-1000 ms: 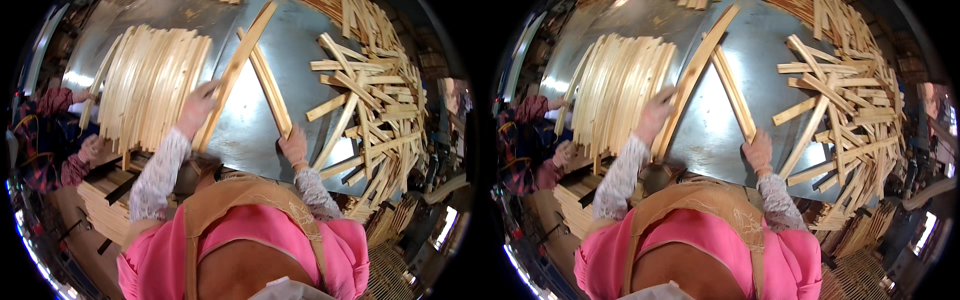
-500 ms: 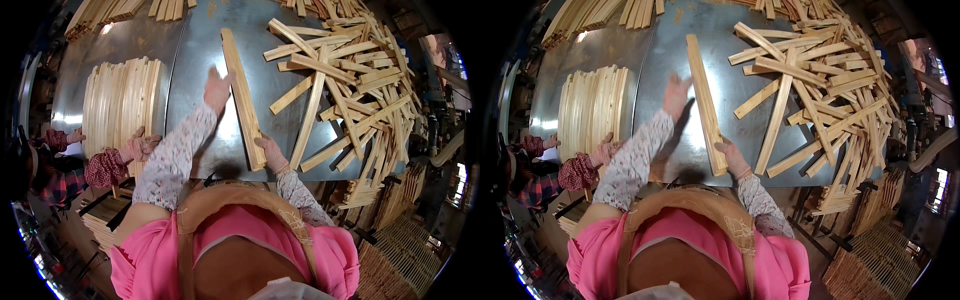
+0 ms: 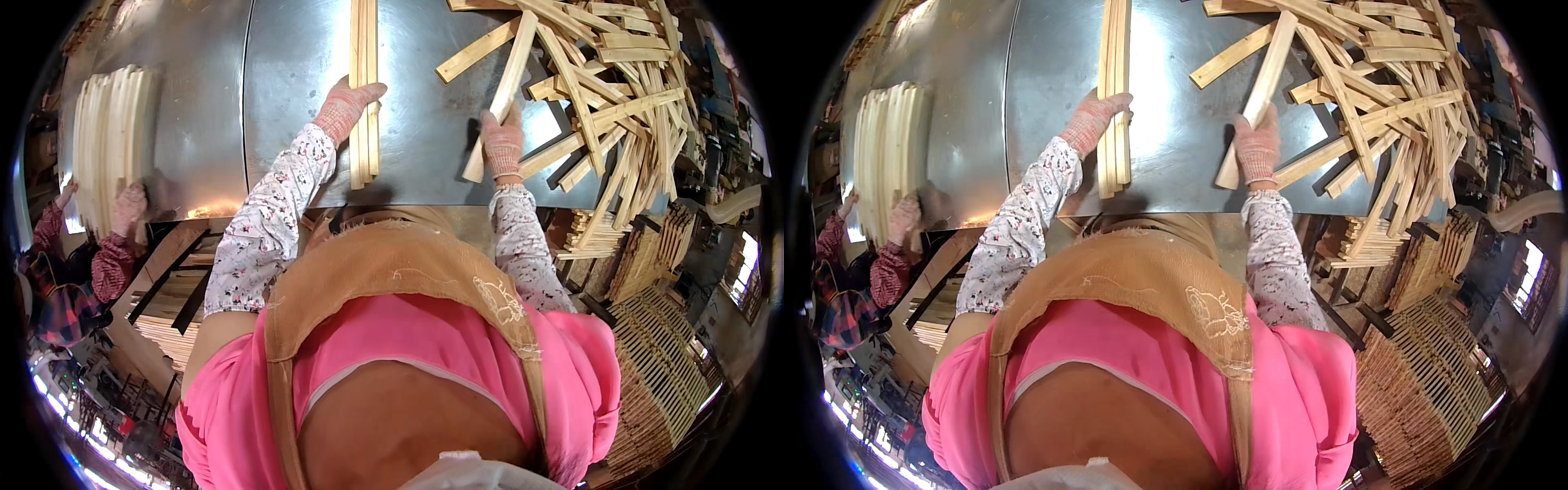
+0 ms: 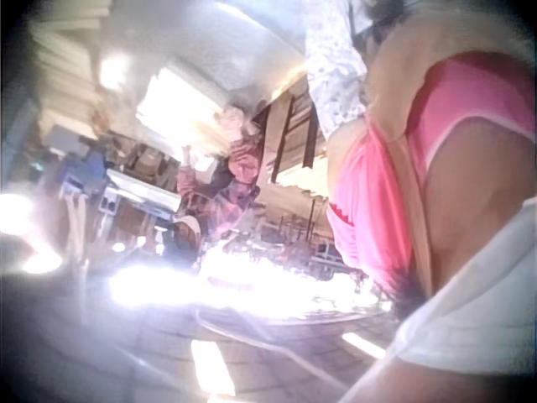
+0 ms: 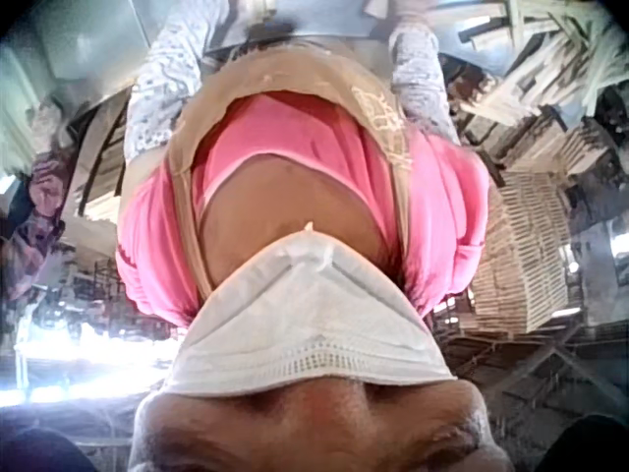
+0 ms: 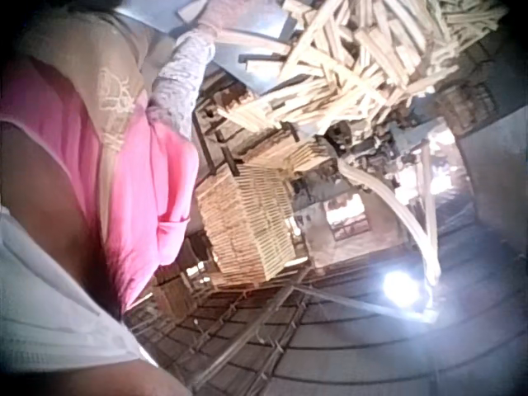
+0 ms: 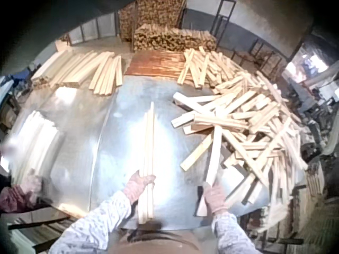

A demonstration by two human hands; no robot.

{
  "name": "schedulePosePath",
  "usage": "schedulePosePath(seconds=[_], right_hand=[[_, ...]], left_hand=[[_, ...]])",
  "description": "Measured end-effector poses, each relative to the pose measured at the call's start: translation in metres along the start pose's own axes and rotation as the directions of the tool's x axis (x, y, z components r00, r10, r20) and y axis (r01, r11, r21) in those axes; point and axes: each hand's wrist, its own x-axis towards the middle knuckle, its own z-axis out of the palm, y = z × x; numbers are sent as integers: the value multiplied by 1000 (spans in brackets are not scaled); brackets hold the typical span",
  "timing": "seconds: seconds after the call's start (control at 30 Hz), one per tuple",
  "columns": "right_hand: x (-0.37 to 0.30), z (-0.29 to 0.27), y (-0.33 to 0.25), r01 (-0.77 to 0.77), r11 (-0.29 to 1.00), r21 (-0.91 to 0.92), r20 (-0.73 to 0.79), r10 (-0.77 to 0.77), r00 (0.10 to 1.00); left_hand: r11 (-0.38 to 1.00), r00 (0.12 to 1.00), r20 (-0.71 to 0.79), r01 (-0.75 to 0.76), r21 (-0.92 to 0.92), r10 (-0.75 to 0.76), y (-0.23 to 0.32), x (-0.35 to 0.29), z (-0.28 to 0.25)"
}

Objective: The person sorts thin wooden strips on a metal table, picking them up from a pile and arranging them into neat stacks. The worker repeatedly handles the strips, aligning them and moving them between piles.

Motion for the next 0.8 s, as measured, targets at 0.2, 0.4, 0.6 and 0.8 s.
schedulePosePath(seconds=[0.2,0.4,0.6,0.8], right_hand=[[-18,44,-46,-315,693,649,432,6,902],[-63,113,-46,770,616,-166,758,-420,499],[13,61,-102,863,503,-46,770,-532,351],[271,-71,-19,495,355,-793,262,-534,804]], left_hand=[[980,980,-66,-184,79,190,-3,-10,7],[839,945,-181,-140,525,272,-24,-26,6],[584,875,-422,217,782,239,-20,-49,32],[550,845,-463,261,793,268,-27,-36,44]])
